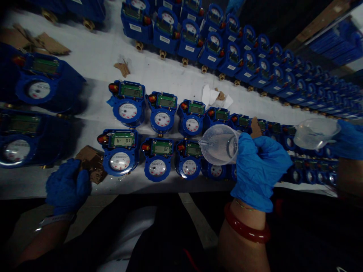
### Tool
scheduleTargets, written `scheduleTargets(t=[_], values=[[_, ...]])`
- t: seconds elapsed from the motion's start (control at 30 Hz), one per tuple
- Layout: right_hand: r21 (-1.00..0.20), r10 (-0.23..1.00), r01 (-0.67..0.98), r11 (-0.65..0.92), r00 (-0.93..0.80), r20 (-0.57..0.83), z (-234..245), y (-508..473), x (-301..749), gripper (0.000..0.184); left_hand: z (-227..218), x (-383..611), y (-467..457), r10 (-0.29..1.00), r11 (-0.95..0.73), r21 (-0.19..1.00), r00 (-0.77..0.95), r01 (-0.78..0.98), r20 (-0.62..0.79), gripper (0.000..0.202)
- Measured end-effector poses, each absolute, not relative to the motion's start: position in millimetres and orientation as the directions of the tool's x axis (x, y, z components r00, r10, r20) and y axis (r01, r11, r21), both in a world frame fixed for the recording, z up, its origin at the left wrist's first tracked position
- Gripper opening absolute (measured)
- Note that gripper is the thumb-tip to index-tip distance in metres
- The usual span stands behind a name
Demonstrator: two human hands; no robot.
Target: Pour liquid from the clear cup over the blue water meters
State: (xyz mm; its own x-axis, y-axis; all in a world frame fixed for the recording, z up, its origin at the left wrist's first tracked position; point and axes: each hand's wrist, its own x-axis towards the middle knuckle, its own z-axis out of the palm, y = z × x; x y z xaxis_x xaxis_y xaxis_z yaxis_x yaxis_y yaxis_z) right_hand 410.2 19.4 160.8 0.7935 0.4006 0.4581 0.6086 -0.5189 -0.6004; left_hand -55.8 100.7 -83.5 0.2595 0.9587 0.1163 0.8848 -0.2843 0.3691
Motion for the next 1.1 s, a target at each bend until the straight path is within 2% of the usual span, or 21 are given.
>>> scheduleTargets(t=[0.33, 0.63, 0.87, 1.1], values=[[-0.588, 0.402, 0.613, -0.528, 0.79, 0.463, 159.7, 19.1, 412.1, 0.027, -84.8, -56.3, 99.3, 0.974, -0.225, 0.391, 0.21, 0.892, 0.081, 0.058], [-0.609, 0.399, 0.604, -0.514, 0.797, 0.454, 158.8, 13.2, 415.4, 0.028, -83.1, -55.2, 99.5, 0.969, -0.249, 0.378, 0.229, 0.892, 0.097, 0.063], [-0.63, 0.383, 0.577, -0.52, 0.817, 0.432, 157.2, 11.0, 417.4, 0.026, -85.2, -56.5, 100.0, 0.97, -0.242, 0.393, 0.224, 0.887, 0.094, 0.059], [-0.606, 0.386, 0.587, -0.537, 0.809, 0.443, 161.0, 12.5, 416.5, 0.029, -86.2, -57.1, 100.0, 0.962, -0.272, 0.364, 0.246, 0.891, 0.116, 0.062]])
